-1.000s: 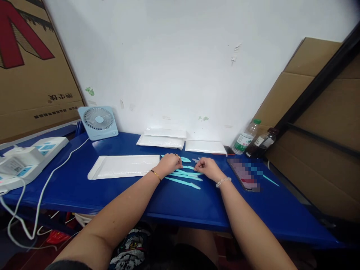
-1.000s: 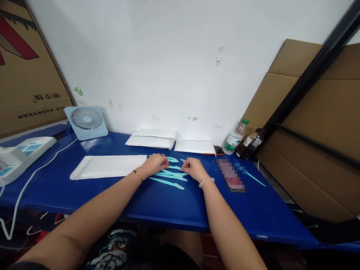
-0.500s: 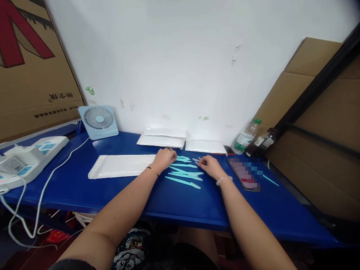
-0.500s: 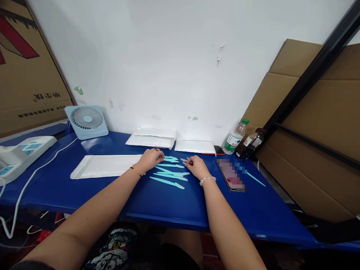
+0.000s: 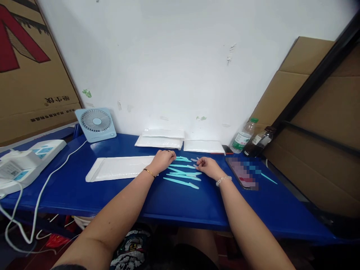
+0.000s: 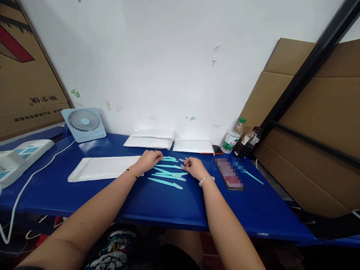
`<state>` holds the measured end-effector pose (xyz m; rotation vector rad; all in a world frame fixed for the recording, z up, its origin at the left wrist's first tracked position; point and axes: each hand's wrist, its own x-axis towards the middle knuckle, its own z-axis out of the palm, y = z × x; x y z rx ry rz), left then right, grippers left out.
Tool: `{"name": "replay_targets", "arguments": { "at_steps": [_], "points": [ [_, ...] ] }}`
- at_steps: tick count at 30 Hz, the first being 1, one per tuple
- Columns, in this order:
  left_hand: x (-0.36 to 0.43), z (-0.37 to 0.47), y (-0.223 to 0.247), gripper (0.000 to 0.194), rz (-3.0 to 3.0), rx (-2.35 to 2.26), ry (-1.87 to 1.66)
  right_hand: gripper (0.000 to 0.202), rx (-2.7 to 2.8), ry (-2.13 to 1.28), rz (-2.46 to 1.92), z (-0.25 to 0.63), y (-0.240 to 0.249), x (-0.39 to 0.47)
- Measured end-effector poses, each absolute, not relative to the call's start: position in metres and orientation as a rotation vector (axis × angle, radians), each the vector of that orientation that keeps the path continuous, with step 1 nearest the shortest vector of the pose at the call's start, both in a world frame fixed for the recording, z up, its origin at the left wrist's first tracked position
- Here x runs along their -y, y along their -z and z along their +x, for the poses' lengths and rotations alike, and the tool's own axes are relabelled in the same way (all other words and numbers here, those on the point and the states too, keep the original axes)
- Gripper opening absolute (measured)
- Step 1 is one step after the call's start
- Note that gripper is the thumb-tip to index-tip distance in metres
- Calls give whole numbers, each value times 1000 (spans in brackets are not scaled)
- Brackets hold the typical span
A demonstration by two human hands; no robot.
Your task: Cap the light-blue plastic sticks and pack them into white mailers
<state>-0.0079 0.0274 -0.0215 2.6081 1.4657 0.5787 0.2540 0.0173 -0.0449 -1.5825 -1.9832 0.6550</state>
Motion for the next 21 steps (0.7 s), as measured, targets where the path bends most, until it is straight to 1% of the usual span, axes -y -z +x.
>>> {"name": "replay_targets", "arguments": {
  "at_steps": [5, 9, 12, 14, 18, 21],
  "points": [
    [-28, -7, 24, 23, 2579, -1488, -567, 10, 1996, -737, -1578, 255, 46, -18],
    [-28, -7, 24, 24, 2585, -1473, -549, 3, 2065, -682, -1563, 255, 47, -18],
    [-28, -7, 24, 24, 2590, -1474, -547, 2, 2082, -598, -1543, 255, 47, -17],
    [-28, -7, 24, 24, 2591, -1473, -549, 8, 2048, -492, -1545, 255, 47, -17],
    [-26, -8, 23, 25, 2581, -1476, -548, 13, 2017, -236, -1565, 255, 45, -18],
    [-26, -8, 23, 24, 2580, -1469, -549, 14, 2117, -202, -1568, 252, 42, -18]
  ]
}}
